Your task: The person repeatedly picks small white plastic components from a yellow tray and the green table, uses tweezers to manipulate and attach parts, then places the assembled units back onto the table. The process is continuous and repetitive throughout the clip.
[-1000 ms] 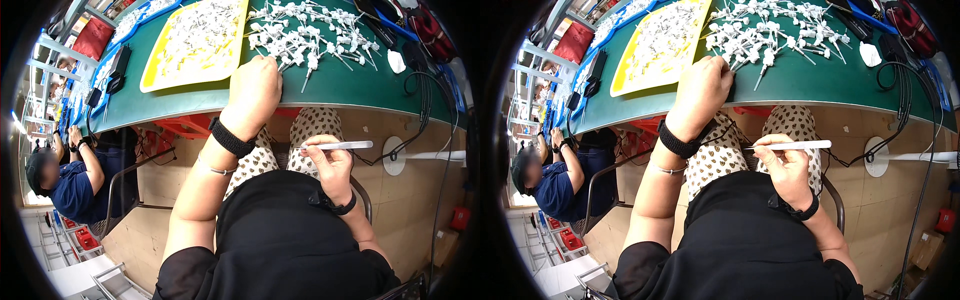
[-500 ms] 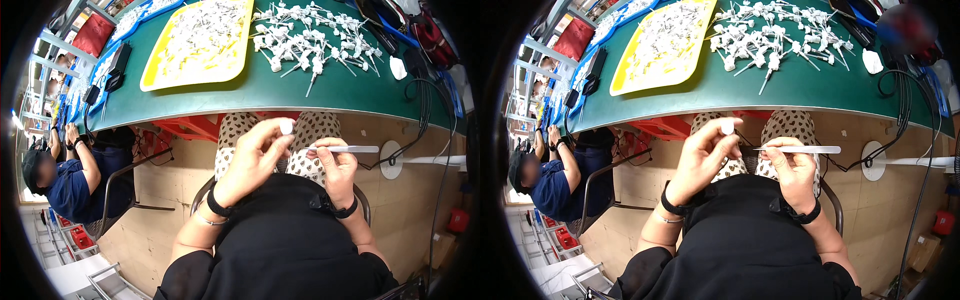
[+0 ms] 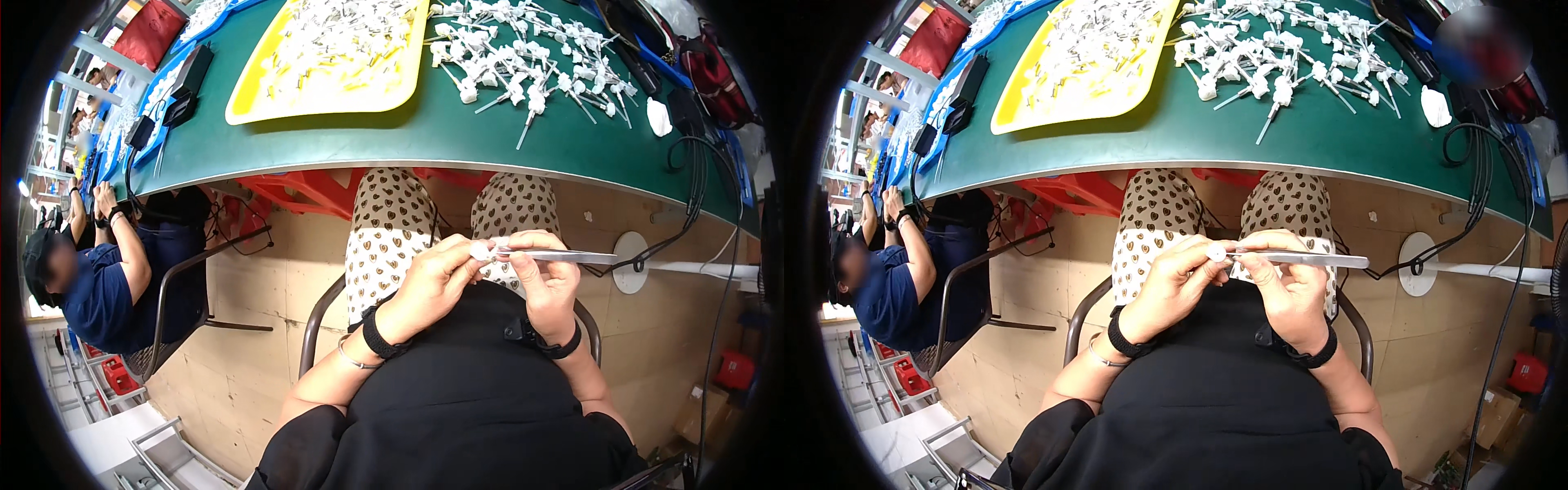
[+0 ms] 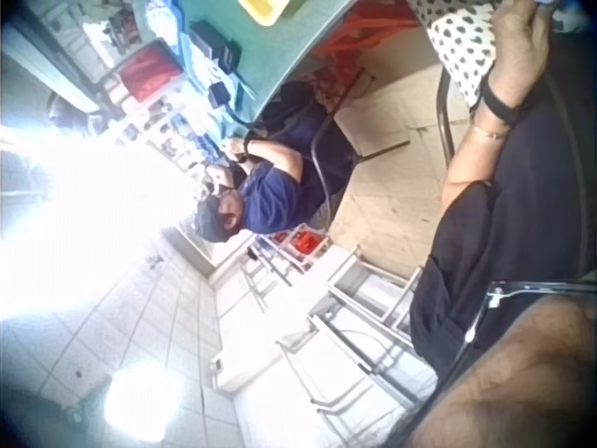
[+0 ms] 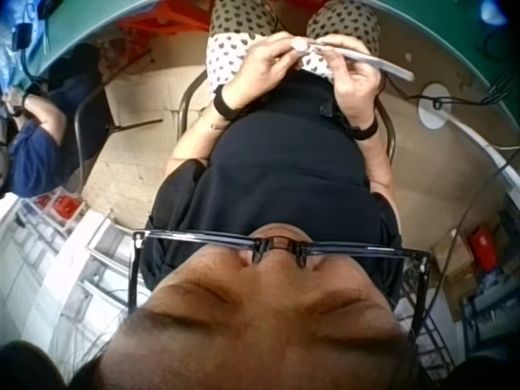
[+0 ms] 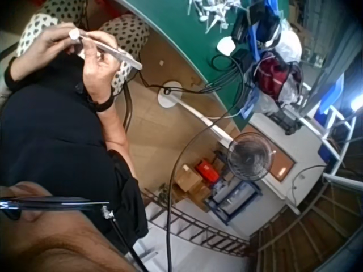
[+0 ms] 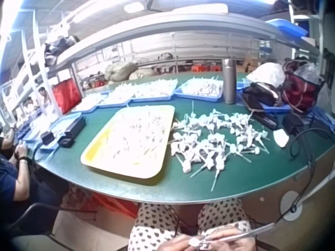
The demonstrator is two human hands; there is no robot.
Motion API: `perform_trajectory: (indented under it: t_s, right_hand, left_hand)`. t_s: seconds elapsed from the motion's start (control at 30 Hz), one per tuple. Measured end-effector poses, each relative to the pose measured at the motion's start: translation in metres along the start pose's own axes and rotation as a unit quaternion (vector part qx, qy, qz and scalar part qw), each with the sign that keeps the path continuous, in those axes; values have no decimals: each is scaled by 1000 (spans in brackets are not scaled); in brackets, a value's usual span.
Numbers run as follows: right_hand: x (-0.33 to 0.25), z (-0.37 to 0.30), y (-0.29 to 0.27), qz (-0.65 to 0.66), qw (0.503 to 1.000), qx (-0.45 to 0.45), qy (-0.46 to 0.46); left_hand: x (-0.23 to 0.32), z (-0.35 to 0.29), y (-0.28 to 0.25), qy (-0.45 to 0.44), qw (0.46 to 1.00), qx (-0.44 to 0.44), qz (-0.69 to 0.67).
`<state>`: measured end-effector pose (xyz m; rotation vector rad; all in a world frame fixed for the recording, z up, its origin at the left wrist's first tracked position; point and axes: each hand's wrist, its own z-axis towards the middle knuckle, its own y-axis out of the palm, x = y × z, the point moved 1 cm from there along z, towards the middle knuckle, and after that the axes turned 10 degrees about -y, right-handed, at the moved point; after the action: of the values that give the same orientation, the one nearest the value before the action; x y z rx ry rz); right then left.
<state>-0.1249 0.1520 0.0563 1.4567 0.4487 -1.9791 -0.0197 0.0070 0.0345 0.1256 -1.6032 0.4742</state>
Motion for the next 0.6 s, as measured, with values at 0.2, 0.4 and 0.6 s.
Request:
perform_trajectory:
  t_s: [0.2, 0.4, 0.6]
  right_hand:
    - [4, 3, 3, -98, 992, -42, -71]
    - [5, 5, 4, -149, 982, -62, -94]
    - [3, 8, 3, -201, 965, -86, -142]
  left_hand:
    - [-6, -1, 0, 13, 999, 4, 42]
    - [-7, -1, 0, 18, 998, 1, 52]
    - [-9, -1, 1, 25, 998, -1, 64]
